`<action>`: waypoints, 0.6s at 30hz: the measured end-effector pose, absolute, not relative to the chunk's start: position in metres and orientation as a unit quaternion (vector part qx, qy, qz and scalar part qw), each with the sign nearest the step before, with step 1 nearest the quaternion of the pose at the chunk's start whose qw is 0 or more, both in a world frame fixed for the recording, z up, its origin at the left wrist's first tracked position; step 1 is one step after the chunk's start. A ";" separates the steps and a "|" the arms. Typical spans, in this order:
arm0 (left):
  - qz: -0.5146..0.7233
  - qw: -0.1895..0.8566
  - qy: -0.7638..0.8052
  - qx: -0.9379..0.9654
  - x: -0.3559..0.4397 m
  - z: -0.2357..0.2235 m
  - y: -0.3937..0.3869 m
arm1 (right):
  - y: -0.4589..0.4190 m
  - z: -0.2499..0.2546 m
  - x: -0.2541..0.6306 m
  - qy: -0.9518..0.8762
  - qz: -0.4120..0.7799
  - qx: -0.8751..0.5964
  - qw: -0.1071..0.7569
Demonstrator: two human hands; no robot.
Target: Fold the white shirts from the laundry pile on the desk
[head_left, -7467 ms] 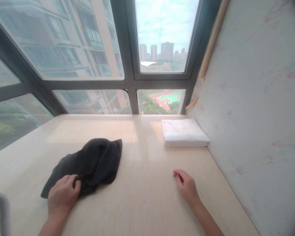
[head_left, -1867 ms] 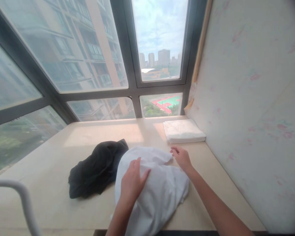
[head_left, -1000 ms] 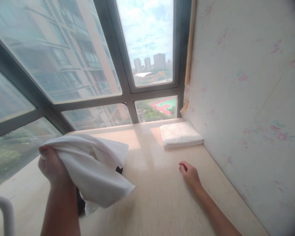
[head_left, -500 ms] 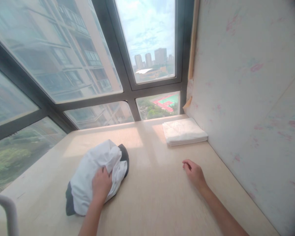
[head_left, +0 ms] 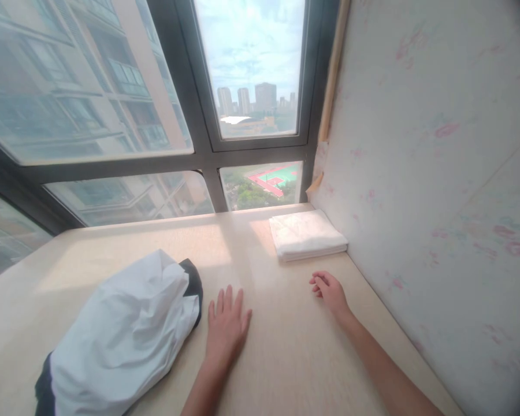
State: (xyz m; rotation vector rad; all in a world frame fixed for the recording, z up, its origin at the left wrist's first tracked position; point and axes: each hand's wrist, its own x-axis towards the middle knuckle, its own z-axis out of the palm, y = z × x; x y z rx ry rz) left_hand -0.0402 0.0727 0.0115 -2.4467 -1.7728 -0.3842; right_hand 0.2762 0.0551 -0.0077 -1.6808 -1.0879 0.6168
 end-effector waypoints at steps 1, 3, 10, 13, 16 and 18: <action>-0.102 0.040 -0.593 -0.798 -0.032 0.006 0.073 | 0.066 -0.004 0.285 -0.459 0.236 -0.702 0.491; -0.072 0.026 -0.605 -0.792 -0.024 0.002 0.074 | 0.092 0.007 0.303 -0.485 0.186 -0.714 0.469; -0.059 0.001 -0.610 -0.790 -0.027 0.008 0.075 | 0.204 0.034 0.347 -0.597 0.070 -0.740 0.301; -0.062 -0.007 -0.612 -0.788 -0.027 0.007 0.074 | 0.231 0.034 0.354 -0.619 0.048 -0.753 0.218; -0.066 -0.015 -0.612 -0.788 -0.026 0.006 0.073 | 0.242 0.033 0.357 -0.628 0.016 -0.763 0.156; -0.072 -0.017 -0.611 -0.788 -0.027 0.005 0.073 | 0.243 0.032 0.357 -0.633 -0.003 -0.763 0.127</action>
